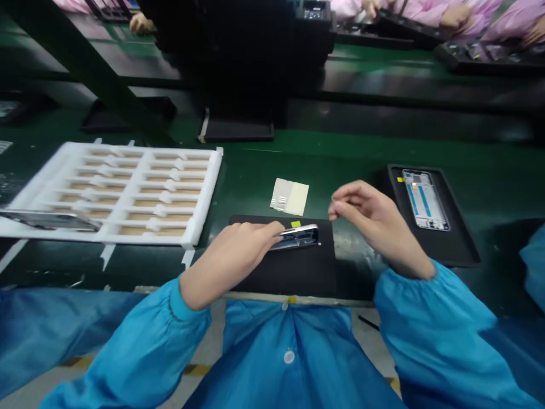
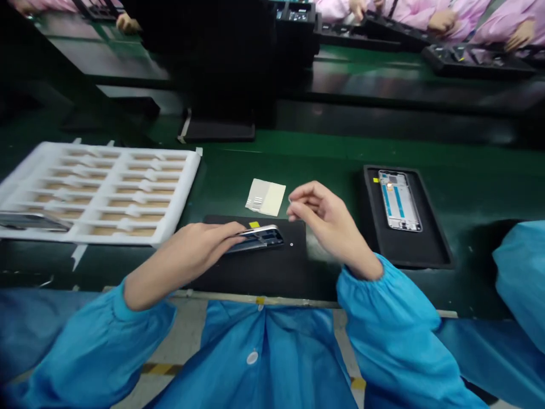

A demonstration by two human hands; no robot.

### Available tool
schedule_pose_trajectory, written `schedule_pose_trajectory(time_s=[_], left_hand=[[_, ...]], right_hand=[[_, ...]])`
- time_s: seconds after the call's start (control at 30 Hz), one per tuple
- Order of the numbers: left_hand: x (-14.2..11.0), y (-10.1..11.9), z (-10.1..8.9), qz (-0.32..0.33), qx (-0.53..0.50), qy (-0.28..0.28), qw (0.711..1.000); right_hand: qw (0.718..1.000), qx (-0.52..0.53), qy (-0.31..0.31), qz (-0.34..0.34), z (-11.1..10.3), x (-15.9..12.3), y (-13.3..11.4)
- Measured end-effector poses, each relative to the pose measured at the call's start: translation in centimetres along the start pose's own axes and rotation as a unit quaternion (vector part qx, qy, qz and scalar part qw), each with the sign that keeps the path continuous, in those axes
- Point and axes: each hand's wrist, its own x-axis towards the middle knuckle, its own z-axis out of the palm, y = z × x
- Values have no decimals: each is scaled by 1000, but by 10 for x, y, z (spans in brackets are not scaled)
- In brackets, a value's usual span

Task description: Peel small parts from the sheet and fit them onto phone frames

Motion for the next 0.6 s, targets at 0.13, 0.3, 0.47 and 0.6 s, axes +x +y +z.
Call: schedule_pose_trajectory(time_s=[0.13,0.3,0.47,0.6], left_hand=[[7,4,25,29,67,14,997],[5,-1,48,108,-73,180,975],[-1,1,49,136,-181,227,947],[-2,4,54,121,-175,275,938]], right_hand=[[991,-83,-99,34,10,-30,-5],[975,-152,-157,42,24,-31,5],[966,-174,-190,21,28,-26,0],[978,-151,-146,14,28,-31,0]])
